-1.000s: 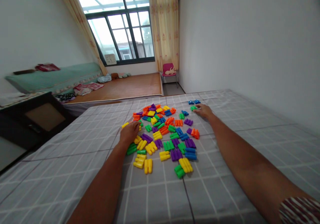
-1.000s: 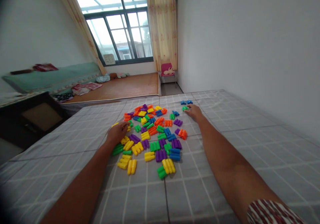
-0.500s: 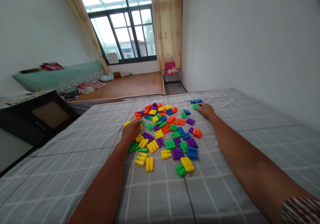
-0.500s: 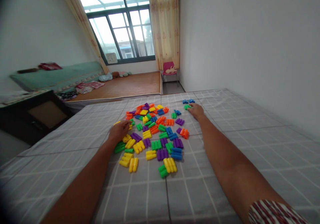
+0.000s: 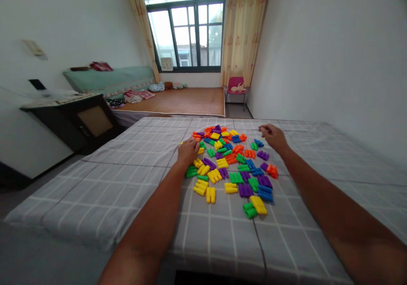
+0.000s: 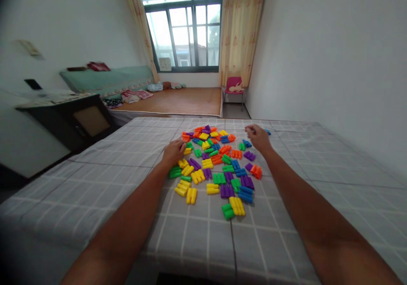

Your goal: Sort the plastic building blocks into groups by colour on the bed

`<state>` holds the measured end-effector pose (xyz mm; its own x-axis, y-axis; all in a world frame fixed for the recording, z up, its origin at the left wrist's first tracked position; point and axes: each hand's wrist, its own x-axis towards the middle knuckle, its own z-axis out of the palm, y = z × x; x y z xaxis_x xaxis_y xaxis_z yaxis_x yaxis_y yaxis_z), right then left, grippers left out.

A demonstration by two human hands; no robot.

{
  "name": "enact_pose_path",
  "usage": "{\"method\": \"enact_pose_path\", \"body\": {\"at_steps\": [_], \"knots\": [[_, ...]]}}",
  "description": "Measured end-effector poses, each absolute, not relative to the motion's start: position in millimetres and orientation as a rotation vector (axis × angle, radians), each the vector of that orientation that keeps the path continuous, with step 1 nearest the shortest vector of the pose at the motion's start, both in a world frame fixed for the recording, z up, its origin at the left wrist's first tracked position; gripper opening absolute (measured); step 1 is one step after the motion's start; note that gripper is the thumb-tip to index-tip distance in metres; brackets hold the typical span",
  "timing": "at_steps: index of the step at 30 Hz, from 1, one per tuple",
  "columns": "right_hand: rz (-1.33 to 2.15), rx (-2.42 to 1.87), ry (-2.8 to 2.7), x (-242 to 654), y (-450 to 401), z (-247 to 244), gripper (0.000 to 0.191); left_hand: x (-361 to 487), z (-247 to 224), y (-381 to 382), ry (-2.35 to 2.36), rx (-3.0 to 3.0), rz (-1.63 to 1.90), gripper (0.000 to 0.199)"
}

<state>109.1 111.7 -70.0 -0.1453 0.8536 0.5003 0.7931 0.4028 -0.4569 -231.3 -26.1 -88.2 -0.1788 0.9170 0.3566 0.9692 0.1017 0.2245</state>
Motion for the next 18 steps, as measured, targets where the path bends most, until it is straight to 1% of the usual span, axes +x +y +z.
{"method": "enact_pose_path", "body": {"at_steps": [3,6,9,12,15,18], "knots": [[0.239,-1.065,-2.312,50,92,-69,0.019,-227,-86,-27,-2.191,-1.996,-0.599,0.035],[0.293,-0.756,-2.564,0,78,-64,0.025,-231,-84,-26,-2.246,-1.952,-0.683,0.042],[0.276,-0.719,-2.62,-39,75,-62,0.031,-242,-84,-24,-2.337,-1.829,-0.824,0.04],[0.247,-0.655,-2.705,-67,78,-70,0.037,-251,-86,-24,-2.389,-1.815,-0.872,0.037],[0.215,-0.554,-2.819,-82,81,-81,0.036,-250,-87,-26,-2.28,-2.006,-0.836,0.034],[0.197,-0.59,-2.787,-83,81,-83,0.03,-246,-88,-27,-2.195,-2.154,-0.705,0.033]]}}
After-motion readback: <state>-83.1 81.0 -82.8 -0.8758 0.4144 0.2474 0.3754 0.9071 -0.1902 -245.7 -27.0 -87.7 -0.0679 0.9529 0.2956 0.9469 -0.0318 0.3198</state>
